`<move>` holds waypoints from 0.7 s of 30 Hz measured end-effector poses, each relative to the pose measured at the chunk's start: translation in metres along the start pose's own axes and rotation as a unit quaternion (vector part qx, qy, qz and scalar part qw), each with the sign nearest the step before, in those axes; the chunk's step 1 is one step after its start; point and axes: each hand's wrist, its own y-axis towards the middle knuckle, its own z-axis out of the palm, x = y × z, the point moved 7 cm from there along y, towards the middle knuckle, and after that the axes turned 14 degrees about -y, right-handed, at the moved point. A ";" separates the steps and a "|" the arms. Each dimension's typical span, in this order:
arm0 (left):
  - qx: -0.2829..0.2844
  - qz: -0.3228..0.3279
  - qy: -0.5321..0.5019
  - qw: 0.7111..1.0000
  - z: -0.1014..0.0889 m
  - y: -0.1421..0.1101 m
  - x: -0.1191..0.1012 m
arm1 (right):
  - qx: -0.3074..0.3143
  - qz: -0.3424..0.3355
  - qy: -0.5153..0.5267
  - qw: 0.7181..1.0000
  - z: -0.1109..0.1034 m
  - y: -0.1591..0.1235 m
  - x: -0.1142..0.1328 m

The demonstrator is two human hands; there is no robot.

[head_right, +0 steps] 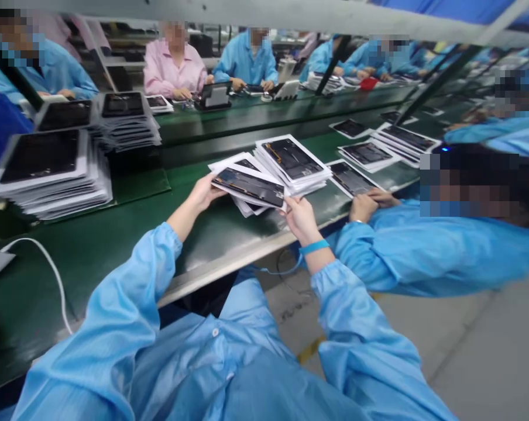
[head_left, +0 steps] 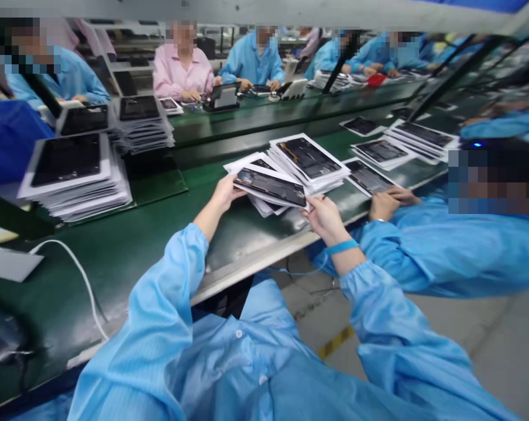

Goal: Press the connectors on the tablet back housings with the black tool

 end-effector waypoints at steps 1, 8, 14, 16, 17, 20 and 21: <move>-0.004 0.001 -0.006 1.000 0.000 0.000 0.001 | 0.009 0.005 -0.007 1.000 0.000 0.003 -0.001; -0.052 0.008 -0.005 0.999 -0.007 -0.011 0.015 | 0.055 0.032 -0.024 0.998 0.003 0.011 -0.011; -0.066 0.035 0.005 0.997 -0.001 -0.033 0.015 | 0.066 0.037 -0.007 0.997 0.002 0.000 -0.001; -0.060 0.040 0.010 0.997 -0.003 -0.045 0.010 | 0.073 0.025 0.007 0.997 -0.001 -0.016 0.008; -0.057 0.042 0.014 0.997 -0.006 -0.054 0.006 | 0.081 0.018 0.015 0.996 0.000 -0.029 0.012; -0.053 0.045 0.031 0.997 -0.033 -0.094 -0.015 | 0.131 0.007 0.034 0.991 0.010 -0.082 0.012; -0.056 0.044 0.038 0.997 -0.047 -0.110 -0.023 | 0.157 0.014 0.036 0.987 0.017 -0.104 0.006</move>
